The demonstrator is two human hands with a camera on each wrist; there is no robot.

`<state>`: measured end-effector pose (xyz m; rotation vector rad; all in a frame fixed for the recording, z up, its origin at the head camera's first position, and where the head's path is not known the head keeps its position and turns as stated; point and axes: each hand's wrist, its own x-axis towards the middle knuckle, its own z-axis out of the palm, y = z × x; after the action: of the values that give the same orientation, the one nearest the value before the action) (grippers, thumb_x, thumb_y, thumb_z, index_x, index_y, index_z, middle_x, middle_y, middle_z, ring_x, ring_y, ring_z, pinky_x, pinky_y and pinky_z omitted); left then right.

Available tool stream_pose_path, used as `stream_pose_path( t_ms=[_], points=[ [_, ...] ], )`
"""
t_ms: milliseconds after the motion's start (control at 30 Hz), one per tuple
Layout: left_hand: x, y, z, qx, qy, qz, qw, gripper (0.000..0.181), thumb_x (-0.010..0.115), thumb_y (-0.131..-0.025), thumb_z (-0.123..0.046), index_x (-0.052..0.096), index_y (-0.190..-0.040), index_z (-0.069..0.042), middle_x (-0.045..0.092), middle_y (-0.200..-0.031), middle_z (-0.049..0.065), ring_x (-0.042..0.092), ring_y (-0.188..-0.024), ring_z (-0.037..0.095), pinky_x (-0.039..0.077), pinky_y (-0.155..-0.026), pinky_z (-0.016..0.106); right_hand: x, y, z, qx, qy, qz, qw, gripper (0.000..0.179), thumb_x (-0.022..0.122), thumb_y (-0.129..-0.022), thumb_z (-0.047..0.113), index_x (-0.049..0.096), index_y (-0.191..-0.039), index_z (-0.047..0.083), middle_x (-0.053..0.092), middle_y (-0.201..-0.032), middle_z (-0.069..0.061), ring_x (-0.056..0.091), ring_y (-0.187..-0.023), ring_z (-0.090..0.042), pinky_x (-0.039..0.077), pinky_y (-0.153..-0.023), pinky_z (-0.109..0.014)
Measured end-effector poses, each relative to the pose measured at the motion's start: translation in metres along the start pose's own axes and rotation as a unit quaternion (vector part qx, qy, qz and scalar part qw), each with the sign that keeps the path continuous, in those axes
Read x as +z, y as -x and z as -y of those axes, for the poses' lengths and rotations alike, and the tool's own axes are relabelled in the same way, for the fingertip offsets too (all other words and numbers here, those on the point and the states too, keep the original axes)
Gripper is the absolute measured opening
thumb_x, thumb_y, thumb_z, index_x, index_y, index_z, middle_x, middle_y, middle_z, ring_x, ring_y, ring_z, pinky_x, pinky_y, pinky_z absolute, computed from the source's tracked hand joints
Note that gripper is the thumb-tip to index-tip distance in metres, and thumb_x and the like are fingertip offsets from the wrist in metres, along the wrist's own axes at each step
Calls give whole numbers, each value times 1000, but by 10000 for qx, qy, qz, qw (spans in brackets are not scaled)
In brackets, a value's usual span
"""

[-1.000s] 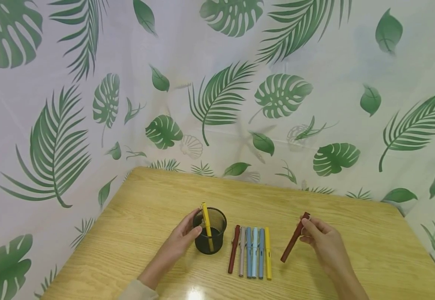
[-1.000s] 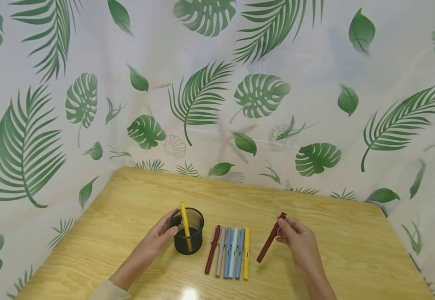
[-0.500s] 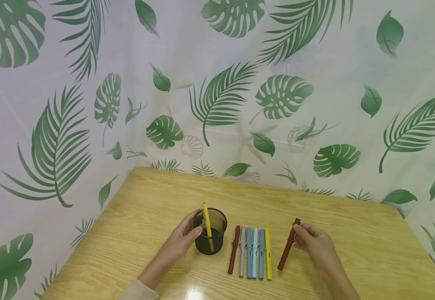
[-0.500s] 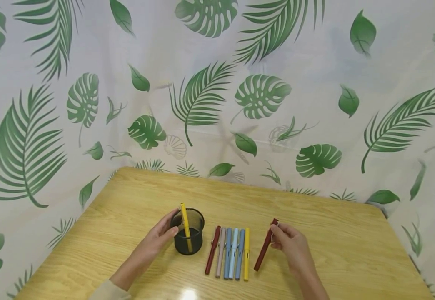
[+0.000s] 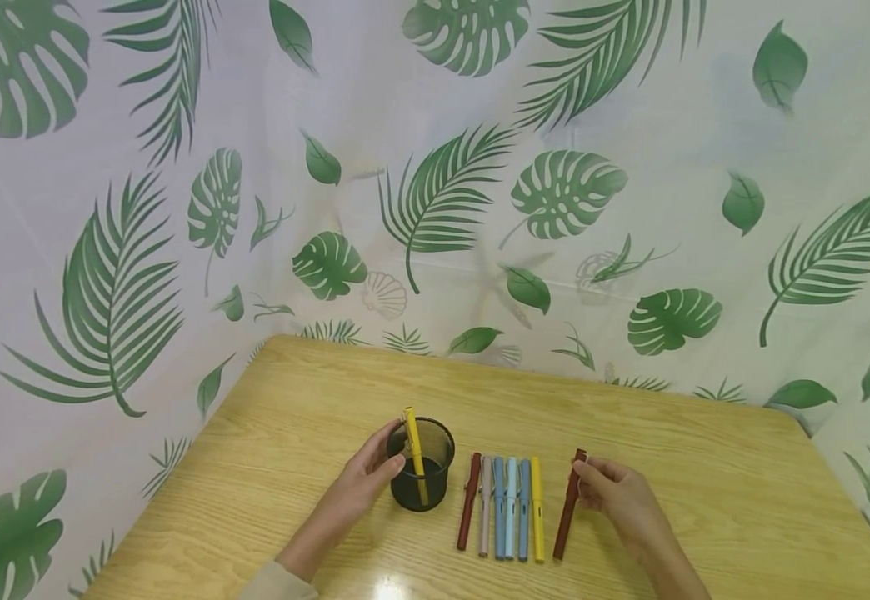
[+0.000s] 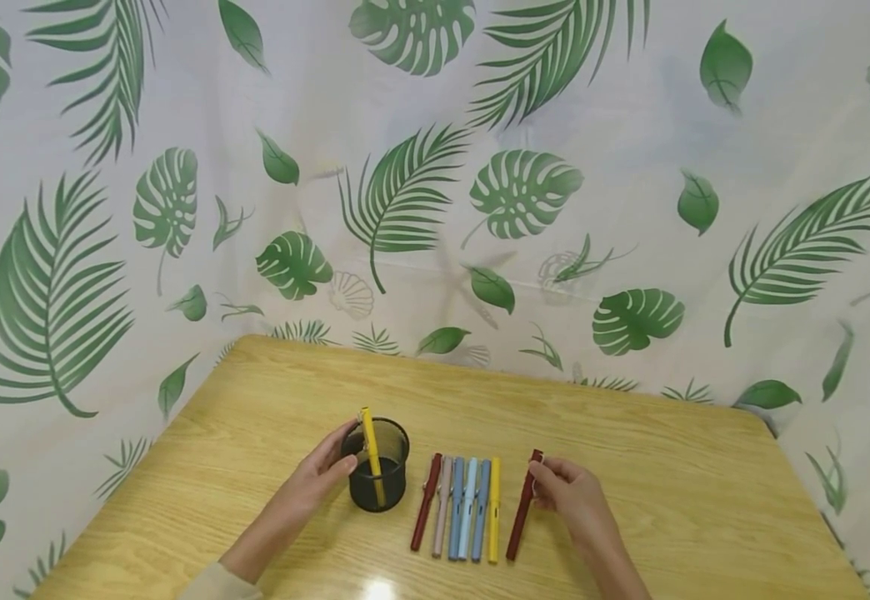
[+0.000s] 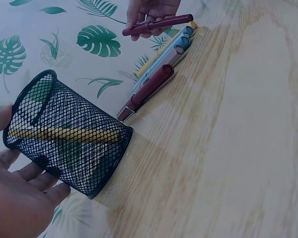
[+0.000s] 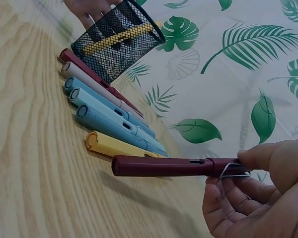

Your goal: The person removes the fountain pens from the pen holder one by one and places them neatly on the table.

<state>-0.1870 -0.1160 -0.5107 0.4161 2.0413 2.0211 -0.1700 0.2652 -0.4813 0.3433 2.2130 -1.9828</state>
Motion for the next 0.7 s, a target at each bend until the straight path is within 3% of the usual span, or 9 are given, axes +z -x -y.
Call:
stream_pose_path(
  t_ms=[333,700],
  points=[
    [0,0,0,-23,78,23,10000,69,55,-109,-30,20,-166,-15,22,-168,20,18,-155,39,21,-122,59,7,-4,-7,74,235,25,9997,42,62,-106,20,58,-129,-14,63,-97,-6,61,-87,-17,60,-79,-30],
    [0,1,0,-21,60,20,10000,67,55,-109,-32,21,-166,-19,16,-170,19,14,-156,40,20,-122,59,18,-8,-14,-91,965,-229,9950,50,63,-105,21,54,-136,-17,66,-96,-7,62,-84,-17,58,-71,-28]
  ],
)
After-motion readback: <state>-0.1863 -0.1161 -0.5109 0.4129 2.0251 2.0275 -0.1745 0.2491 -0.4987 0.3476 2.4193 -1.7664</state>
